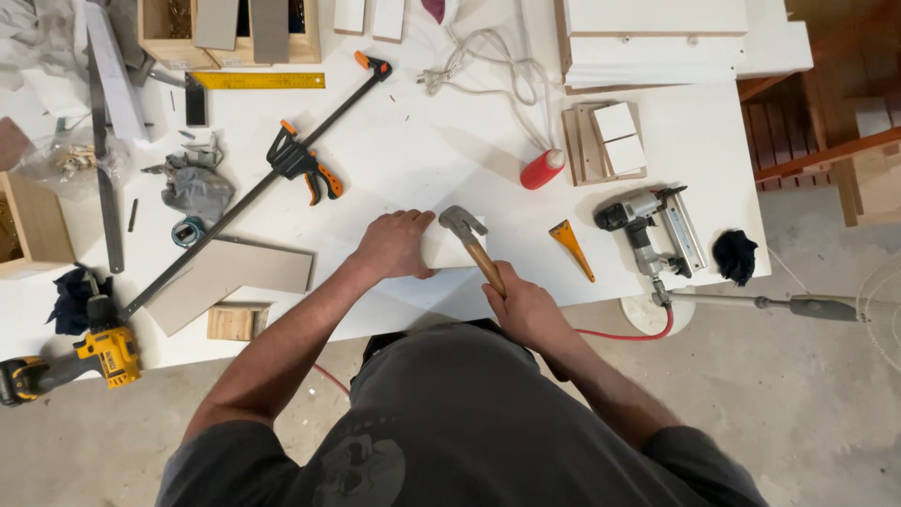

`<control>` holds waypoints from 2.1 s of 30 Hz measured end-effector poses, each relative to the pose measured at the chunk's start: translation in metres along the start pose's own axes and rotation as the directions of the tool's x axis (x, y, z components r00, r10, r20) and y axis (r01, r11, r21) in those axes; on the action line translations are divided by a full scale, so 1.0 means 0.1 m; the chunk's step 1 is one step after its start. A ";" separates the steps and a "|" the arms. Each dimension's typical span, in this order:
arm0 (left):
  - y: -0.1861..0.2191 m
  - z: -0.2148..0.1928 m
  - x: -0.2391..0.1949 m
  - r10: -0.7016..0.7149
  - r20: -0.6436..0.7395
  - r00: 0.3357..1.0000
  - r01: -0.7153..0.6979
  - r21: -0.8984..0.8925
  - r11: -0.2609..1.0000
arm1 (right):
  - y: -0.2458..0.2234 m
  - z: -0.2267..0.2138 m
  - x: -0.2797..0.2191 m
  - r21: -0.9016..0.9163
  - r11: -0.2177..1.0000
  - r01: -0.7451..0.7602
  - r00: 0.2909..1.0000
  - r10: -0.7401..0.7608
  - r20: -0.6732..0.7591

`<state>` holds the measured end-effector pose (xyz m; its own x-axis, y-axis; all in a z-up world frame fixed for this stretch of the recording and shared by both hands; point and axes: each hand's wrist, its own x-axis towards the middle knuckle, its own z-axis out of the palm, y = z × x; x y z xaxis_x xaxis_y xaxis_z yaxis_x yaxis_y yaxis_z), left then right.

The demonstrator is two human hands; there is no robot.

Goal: Assembling a small wooden box by fitting panels together and tapping them with a hammer

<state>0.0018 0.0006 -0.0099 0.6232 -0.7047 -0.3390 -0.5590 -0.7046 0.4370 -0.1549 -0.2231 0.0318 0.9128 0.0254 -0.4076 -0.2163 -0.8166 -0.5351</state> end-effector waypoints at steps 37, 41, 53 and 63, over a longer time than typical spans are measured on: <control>0.35 -0.17 -0.14 -0.432 -0.178 0.884 0.396 -0.203 0.895 | 2.02 1.42 0.65 -0.114 0.974 -0.194 0.900 0.130 -0.416; 0.34 -0.15 0.06 -0.333 -0.201 0.921 0.287 -0.227 0.931 | 2.06 1.45 0.77 -0.124 0.973 -0.194 0.915 0.134 -0.379; -0.04 -0.05 0.18 -0.411 -0.200 0.889 0.418 -0.010 0.909 | 2.36 1.81 1.03 -0.129 0.981 -0.148 0.801 0.042 -0.597; -0.36 -0.35 0.19 -0.146 -0.101 0.984 0.155 0.084 0.984 | 0.62 0.10 1.65 0.029 0.886 0.463 0.764 -0.382 -0.521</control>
<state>0.0527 0.0157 -0.0028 0.7502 -0.5822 -0.3135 -0.4998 -0.8097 0.3075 -0.0208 -0.2641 -0.0765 0.9600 0.0307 0.2782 0.2206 -0.6951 -0.6842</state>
